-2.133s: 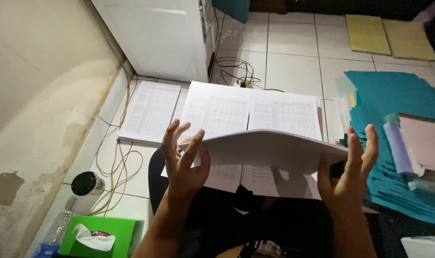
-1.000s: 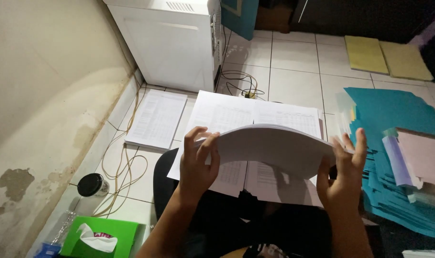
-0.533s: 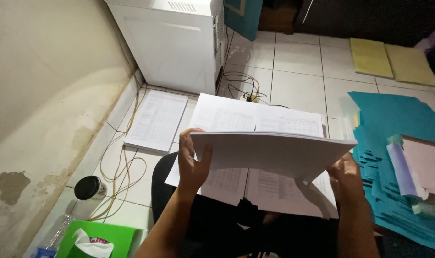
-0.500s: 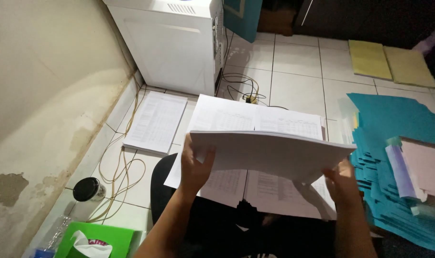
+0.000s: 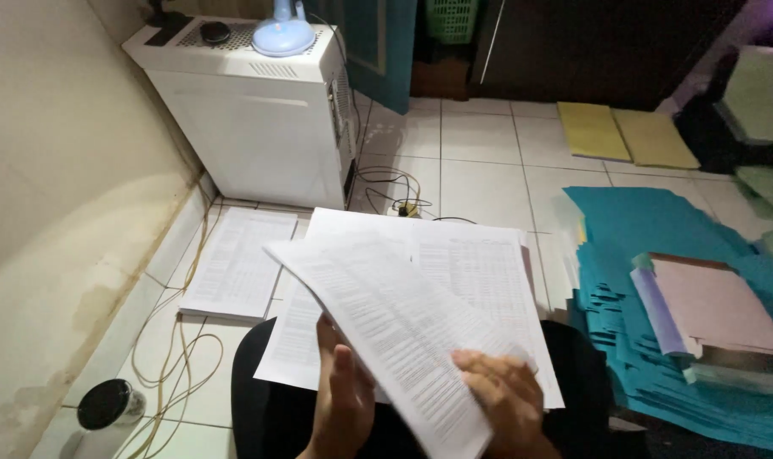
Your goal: Flipping through and sorting a large stack of printed documents while sitting on the floor.
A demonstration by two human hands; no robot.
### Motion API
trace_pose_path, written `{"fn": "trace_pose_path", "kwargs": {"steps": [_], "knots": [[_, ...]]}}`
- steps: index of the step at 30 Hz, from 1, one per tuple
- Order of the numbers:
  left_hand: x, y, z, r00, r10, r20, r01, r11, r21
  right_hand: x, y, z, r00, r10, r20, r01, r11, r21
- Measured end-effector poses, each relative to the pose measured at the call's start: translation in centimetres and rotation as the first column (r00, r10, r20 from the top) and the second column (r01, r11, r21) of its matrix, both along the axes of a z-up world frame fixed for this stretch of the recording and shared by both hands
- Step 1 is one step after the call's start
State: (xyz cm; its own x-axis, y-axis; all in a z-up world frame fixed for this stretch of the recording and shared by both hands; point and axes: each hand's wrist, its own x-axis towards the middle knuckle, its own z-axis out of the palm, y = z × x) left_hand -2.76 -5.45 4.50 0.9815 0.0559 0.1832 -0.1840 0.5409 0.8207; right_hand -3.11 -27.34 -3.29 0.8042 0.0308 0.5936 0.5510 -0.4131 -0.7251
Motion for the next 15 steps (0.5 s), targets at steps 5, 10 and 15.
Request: {"fn": "trace_pose_path", "kwargs": {"steps": [5,10,15], "knots": [[-1.3,1.9,2.8,0.95,0.169,-0.264,-0.064,0.929,0.365,-2.6,3.0,-0.3,0.829,-0.069,0.555,0.212,0.957,-0.198],[-1.8,3.0,2.9,0.967,0.252,-0.043,-0.171,0.761,0.626,-3.4,1.3,2.6,0.84,0.39,-0.376,-0.483,0.854,-0.195],[-1.2,3.2,0.7,0.987,-0.013,0.159,-0.085,0.801,0.593,0.2,-2.5,1.5,0.974,0.158,-0.16,-0.136,0.98,0.143]]}}
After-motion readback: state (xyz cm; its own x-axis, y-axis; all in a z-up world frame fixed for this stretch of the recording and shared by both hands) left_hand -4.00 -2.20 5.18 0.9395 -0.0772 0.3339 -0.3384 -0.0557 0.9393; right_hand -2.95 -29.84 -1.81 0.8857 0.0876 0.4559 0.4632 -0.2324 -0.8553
